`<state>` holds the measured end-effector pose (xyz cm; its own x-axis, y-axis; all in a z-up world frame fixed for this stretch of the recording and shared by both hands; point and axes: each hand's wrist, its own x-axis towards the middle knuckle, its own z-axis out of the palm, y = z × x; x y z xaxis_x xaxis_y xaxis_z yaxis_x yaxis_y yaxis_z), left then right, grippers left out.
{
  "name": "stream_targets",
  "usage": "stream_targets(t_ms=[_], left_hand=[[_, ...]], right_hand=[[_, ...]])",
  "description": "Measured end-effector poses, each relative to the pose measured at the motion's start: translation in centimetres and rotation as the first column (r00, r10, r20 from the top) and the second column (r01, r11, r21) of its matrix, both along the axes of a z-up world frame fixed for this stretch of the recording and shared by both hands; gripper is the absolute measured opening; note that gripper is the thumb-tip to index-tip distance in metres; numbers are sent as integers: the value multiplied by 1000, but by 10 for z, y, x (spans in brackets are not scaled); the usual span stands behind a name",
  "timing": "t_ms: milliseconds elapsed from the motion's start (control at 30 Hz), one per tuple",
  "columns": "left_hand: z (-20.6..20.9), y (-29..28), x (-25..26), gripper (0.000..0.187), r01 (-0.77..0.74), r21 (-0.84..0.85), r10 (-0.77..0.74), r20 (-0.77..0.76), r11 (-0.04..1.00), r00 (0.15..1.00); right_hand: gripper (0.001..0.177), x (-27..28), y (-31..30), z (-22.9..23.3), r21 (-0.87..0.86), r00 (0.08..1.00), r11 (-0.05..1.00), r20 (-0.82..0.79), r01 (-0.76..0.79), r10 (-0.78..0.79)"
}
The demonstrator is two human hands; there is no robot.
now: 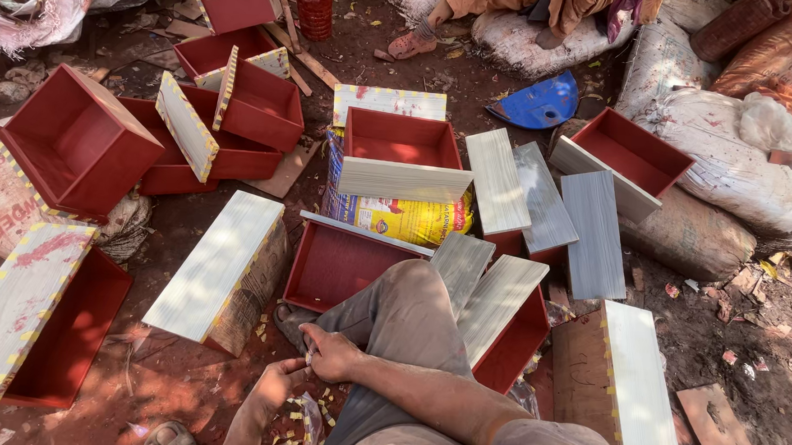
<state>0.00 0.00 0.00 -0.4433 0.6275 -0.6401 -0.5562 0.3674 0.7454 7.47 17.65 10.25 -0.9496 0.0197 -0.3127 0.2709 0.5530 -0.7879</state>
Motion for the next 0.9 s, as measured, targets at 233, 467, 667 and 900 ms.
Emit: stream_targets(t_ms=[233, 467, 667, 900], left_hand=[[8, -2, 1, 35, -156, 5, 155, 62, 988, 986], [8, 0, 2, 29, -163, -158, 127, -216, 974, 968], [19, 2, 11, 23, -176, -239, -5, -606, 955, 796], [40, 18, 24, 25, -332, -48, 159, -807, 942, 568]], right_hand=[[71, 3, 1, -8, 8, 1000, 1000, -26, -17, 18], [71, 5, 0, -23, 38, 997, 998, -62, -51, 53], [61, 2, 1, -39, 92, 996, 995, -86, -23, 31], [46, -9, 2, -53, 146, 993, 986, -103, 75, -60]])
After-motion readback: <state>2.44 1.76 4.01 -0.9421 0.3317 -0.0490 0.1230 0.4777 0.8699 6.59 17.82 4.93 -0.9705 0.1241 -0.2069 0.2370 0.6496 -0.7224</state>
